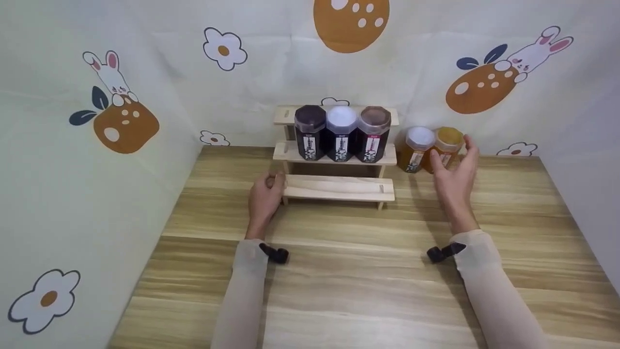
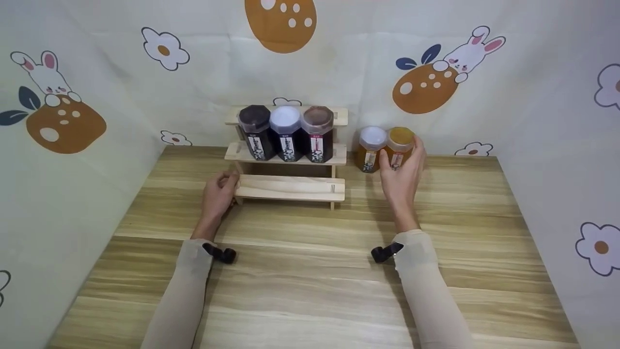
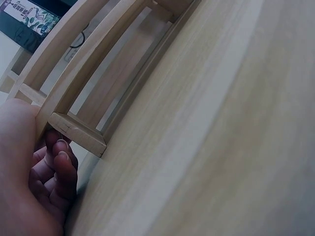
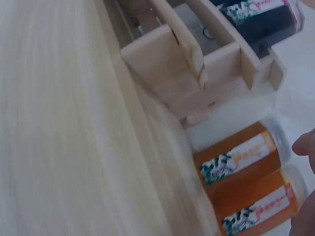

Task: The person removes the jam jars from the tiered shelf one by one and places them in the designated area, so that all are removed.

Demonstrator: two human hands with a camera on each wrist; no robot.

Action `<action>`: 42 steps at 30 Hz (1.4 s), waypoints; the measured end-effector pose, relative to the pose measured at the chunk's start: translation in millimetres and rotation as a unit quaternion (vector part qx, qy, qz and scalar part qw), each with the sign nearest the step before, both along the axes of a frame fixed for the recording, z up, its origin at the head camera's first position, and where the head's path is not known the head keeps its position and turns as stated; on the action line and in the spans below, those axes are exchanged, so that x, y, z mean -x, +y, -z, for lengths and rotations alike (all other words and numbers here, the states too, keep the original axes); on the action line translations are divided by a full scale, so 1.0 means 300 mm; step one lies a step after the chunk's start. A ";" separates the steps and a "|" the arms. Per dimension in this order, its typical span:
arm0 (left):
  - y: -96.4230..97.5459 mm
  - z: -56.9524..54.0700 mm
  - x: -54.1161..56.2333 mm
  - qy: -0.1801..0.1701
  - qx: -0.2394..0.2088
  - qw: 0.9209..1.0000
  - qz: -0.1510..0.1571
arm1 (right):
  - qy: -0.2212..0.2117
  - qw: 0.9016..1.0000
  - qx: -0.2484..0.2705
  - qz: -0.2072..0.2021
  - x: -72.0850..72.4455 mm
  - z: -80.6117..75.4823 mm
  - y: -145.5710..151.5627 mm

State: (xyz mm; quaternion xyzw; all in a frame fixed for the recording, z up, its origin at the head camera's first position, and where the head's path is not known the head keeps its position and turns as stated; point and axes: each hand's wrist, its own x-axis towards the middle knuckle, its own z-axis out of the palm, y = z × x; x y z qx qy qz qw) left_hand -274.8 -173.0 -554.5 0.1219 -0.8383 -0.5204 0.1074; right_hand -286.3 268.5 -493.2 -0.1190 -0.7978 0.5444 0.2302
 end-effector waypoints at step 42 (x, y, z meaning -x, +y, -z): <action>-0.001 0.001 -0.005 0.003 0.002 1.000 0.005 | 0.119 0.971 0.076 -0.191 0.016 -0.065 -0.432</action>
